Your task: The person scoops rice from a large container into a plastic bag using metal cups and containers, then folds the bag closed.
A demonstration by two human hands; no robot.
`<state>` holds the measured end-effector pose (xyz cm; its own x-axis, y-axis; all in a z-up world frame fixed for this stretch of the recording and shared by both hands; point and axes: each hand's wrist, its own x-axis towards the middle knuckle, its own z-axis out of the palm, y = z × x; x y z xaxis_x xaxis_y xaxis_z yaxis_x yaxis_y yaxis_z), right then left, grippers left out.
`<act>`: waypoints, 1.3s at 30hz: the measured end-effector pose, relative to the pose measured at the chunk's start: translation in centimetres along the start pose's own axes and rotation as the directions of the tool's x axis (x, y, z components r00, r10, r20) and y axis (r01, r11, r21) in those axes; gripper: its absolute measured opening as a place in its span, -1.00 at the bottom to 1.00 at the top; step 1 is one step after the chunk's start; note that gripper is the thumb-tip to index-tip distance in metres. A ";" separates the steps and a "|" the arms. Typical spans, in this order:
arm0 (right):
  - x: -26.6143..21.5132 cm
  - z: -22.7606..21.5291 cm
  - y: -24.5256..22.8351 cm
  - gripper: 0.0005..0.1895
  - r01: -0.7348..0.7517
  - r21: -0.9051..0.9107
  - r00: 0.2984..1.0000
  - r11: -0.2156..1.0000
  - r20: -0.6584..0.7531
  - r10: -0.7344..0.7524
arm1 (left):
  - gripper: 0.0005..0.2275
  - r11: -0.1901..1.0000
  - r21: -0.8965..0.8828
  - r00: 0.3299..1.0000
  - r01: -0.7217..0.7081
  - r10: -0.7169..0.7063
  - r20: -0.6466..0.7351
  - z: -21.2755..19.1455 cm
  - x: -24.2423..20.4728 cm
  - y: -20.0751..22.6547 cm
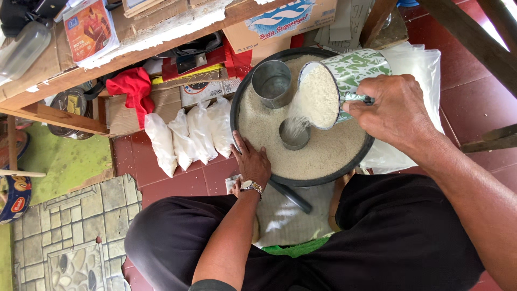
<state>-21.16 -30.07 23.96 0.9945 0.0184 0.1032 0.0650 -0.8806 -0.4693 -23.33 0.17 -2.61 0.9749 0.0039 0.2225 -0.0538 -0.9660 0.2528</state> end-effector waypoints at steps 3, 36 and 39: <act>0.1 0.3 0.3 -0.41 0.083 0.034 0.996 0.996 -0.019 -0.082 | -0.39 1.000 -0.015 1.000 0.016 -0.016 0.027 0.0 0.1 0.0; -0.6 -0.4 -0.4 -0.60 0.126 -0.158 0.989 0.979 -0.060 -0.137 | -0.40 0.999 -0.046 1.000 -0.016 0.016 0.001 0.4 -0.1 -0.3; -0.6 -0.4 -0.6 -0.54 0.136 -0.075 0.990 0.988 -0.037 -0.139 | -0.38 0.999 -0.044 0.999 0.004 -0.002 0.034 0.4 -0.1 -0.3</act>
<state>-21.82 -29.72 24.49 0.9720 0.1230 0.2000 0.1932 -0.9029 -0.3839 -23.35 0.34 -3.07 0.9818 -0.0026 0.1897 -0.0595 -0.9536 0.2951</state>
